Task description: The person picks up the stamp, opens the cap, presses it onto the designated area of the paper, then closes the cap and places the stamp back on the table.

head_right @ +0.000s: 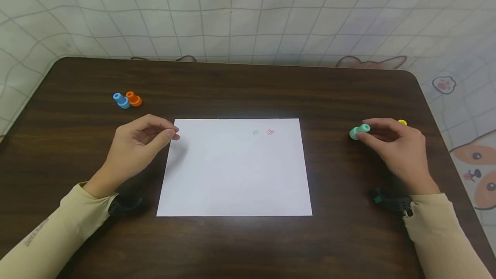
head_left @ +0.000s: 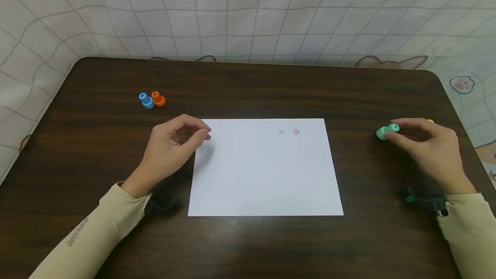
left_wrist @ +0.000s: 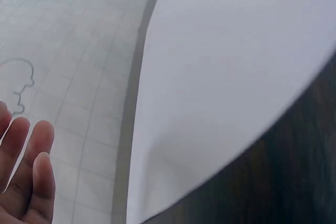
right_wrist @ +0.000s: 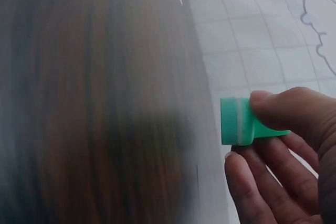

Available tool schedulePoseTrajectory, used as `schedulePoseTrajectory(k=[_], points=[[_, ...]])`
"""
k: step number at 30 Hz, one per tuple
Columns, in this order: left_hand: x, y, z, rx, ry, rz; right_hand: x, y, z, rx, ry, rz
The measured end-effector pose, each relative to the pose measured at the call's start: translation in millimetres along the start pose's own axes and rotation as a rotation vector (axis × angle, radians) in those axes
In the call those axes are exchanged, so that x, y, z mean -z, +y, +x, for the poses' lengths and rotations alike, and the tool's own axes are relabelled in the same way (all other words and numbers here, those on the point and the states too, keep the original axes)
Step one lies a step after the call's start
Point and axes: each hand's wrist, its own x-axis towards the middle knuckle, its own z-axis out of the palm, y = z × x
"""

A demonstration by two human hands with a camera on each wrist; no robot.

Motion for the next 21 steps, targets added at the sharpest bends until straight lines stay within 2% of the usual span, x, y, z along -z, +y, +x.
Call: schedulePoseTrajectory(k=[5,10,17,21], points=[[-11.1,0.8,0.7,0.028,-0.037,-0.023,-5.4,-14.1,-1.9,0.022,-0.013,0.086],[-18.1,2.1,0.5,0.041,-0.069,-0.064,-9.1,-25.3,-4.1,0.052,-0.02,0.105],[-26.2,8.7,2.9,0.051,-0.11,-0.066,-21.2,-48.3,-10.3,0.09,-0.014,0.157],[-31.8,11.6,3.1,0.031,-0.135,-0.047,-32.7,-62.6,-13.7,0.107,-0.065,0.31]])
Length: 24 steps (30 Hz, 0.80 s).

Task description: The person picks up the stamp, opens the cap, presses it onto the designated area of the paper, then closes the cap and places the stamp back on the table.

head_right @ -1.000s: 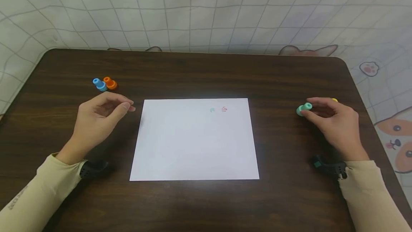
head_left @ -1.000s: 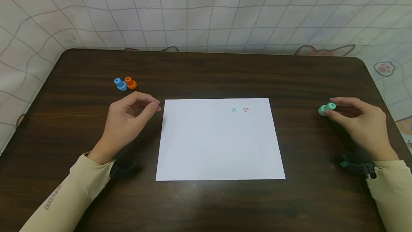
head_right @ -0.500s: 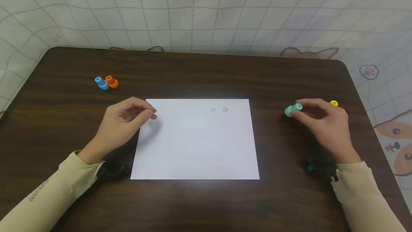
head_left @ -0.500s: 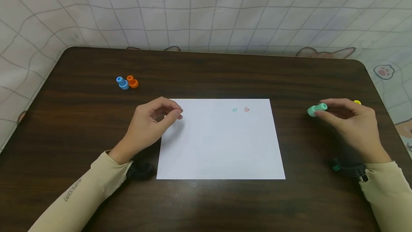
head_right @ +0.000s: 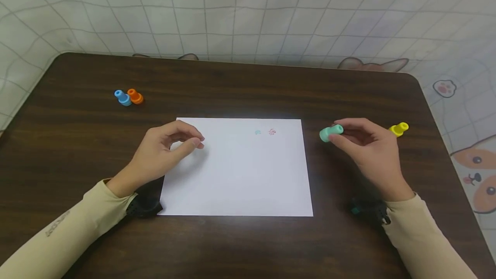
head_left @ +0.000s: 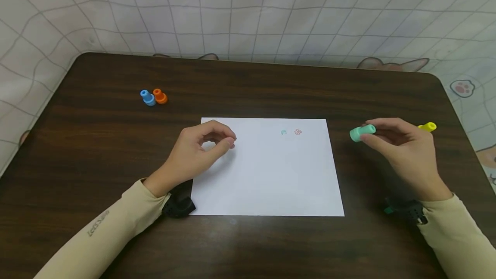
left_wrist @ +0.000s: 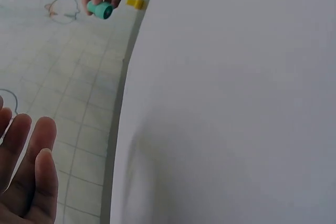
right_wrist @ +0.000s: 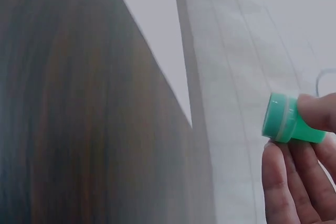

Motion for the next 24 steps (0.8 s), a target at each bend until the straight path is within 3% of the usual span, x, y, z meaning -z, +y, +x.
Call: schedulePoseTrajectory(k=[4,11,24], points=[[-4.5,2.4,1.1,0.003,-0.03,-0.011,-14.3,-8.7,-0.8,0.031,-0.036,0.173],[-11.0,2.9,0.7,0.044,-0.068,-0.067,-40.4,-24.2,-0.8,0.057,-0.09,0.359],[-26.5,5.2,-1.2,0.042,-0.117,-0.126,-84.3,-43.4,-13.3,-0.02,-0.234,0.507]])
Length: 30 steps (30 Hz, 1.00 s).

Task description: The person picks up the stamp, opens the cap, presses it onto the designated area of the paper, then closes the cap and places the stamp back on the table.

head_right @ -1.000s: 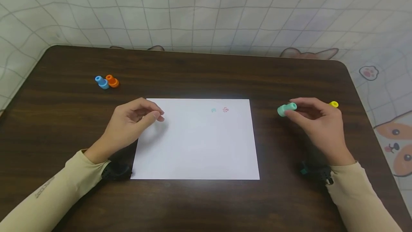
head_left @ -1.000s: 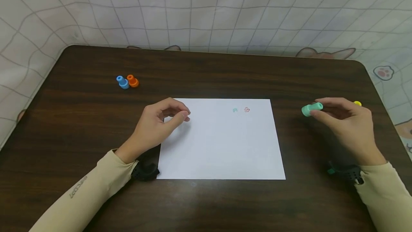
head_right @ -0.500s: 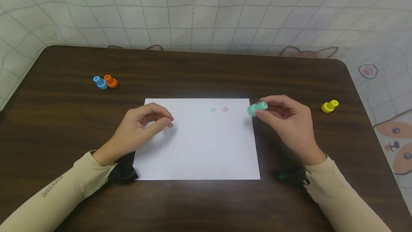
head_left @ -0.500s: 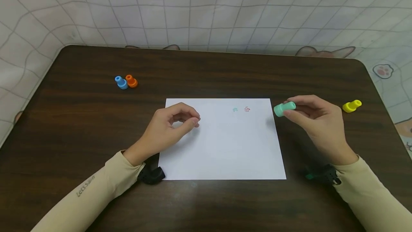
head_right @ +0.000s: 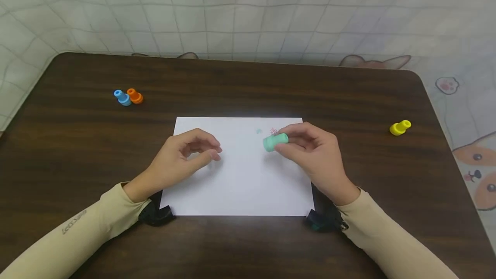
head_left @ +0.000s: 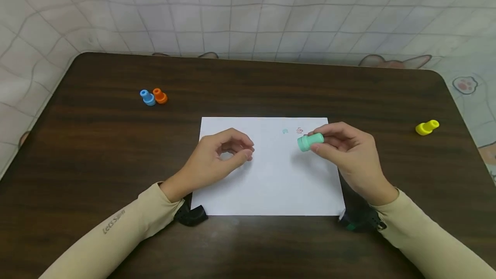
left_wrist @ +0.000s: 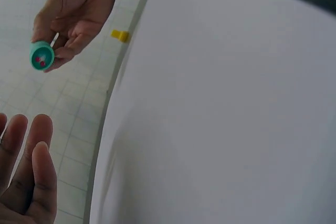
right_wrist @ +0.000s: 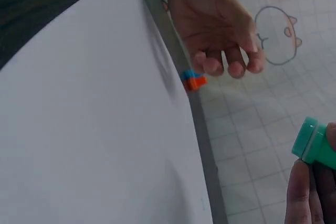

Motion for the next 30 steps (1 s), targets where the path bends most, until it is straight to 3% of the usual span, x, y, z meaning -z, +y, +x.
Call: schedulePoseTrajectory(k=[9,16,21,30], points=[[-11.9,4.5,2.5,-0.006,-0.023,-0.069,-23.1,1.5,2.8,-0.039,-0.019,0.026],[-20.1,7.7,-0.9,0.045,-0.044,-0.167,-33.3,2.8,0.8,-0.071,-0.013,0.03],[-26.5,9.9,-3.0,0.039,-0.032,-0.232,-39.0,5.7,-4.4,-0.089,-0.057,0.069],[-31.0,7.3,-5.9,0.038,-0.009,-0.27,-48.4,14.9,-12.5,-0.109,-0.122,0.093]])
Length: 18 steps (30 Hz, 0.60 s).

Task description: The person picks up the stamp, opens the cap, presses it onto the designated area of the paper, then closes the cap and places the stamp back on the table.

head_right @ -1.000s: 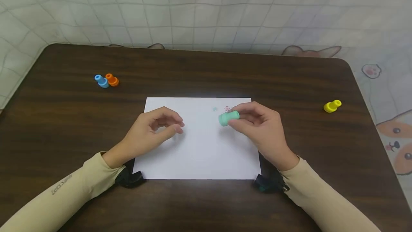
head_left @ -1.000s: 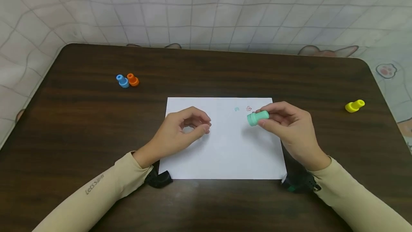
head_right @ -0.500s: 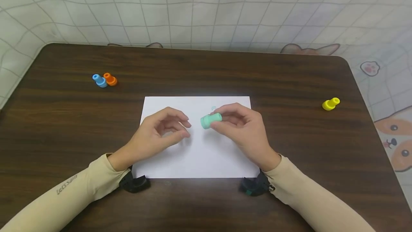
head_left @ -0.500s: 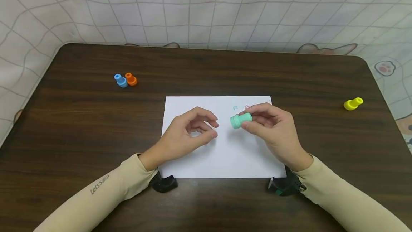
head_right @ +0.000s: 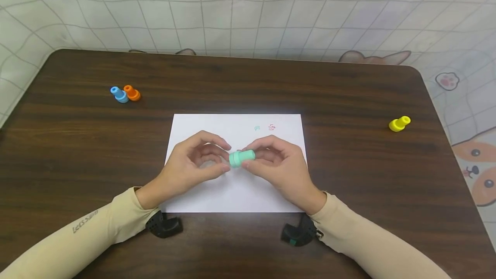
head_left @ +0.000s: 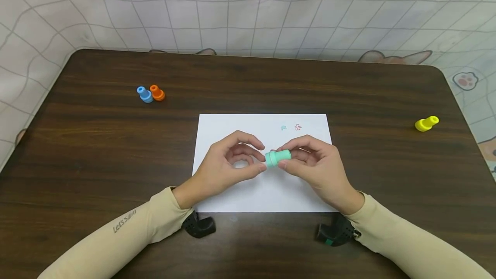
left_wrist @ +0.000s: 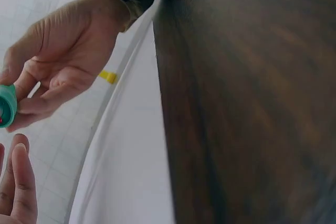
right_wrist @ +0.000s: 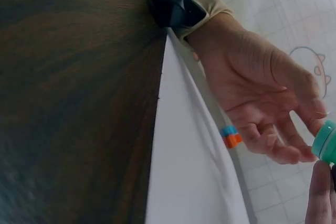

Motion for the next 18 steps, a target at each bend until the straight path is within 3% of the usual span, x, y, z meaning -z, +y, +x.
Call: schedulePoseTrajectory(k=[11,18], points=[[-8.7,-3.0,-5.9,-0.074,-0.005,-0.055,-3.0,7.6,-1.9,0.058,-0.013,0.003],[-10.4,-4.3,-6.5,-0.093,0.006,-0.082,-3.0,8.5,-3.9,0.048,0.0,-0.009]])
